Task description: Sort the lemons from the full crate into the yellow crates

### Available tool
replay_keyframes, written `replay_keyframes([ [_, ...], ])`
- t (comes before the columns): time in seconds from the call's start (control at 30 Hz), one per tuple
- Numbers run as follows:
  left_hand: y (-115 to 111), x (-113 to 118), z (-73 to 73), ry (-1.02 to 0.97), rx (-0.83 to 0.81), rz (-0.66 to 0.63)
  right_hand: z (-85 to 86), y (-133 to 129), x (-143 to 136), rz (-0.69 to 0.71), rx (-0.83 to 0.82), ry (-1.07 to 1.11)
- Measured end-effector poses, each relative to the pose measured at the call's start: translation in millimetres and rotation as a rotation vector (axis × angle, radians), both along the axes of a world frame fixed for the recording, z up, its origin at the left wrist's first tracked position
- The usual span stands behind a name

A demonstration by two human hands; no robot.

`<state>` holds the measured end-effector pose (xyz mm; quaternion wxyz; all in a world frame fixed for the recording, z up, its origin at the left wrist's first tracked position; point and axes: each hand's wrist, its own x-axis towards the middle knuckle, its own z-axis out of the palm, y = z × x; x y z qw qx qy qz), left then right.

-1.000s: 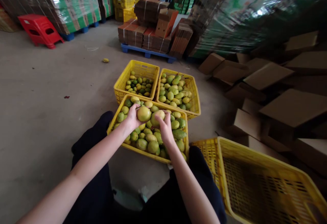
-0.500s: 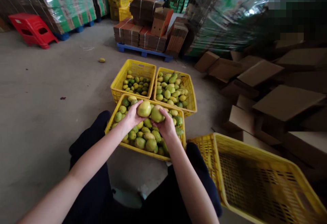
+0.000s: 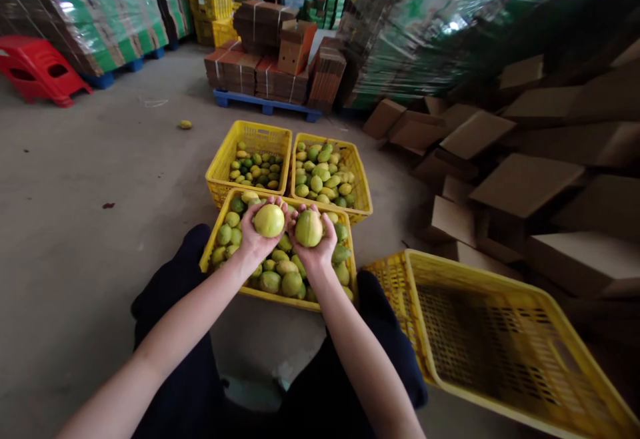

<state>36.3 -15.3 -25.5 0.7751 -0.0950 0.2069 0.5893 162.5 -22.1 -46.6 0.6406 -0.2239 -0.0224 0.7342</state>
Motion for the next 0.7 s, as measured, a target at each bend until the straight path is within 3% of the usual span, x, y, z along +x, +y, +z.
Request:
replay_keyframes([
  [0.17,2.1,2.3,-2.0,-0.003,-0.034,0.022,6.7,-2.3,-2.1,-0.038,-0.102,0.061],
  [0.7,2.7,4.9,-3.7,0.047,-0.043,0.021,5.9,-1.5,-3.4,0.003,-0.128,0.072],
])
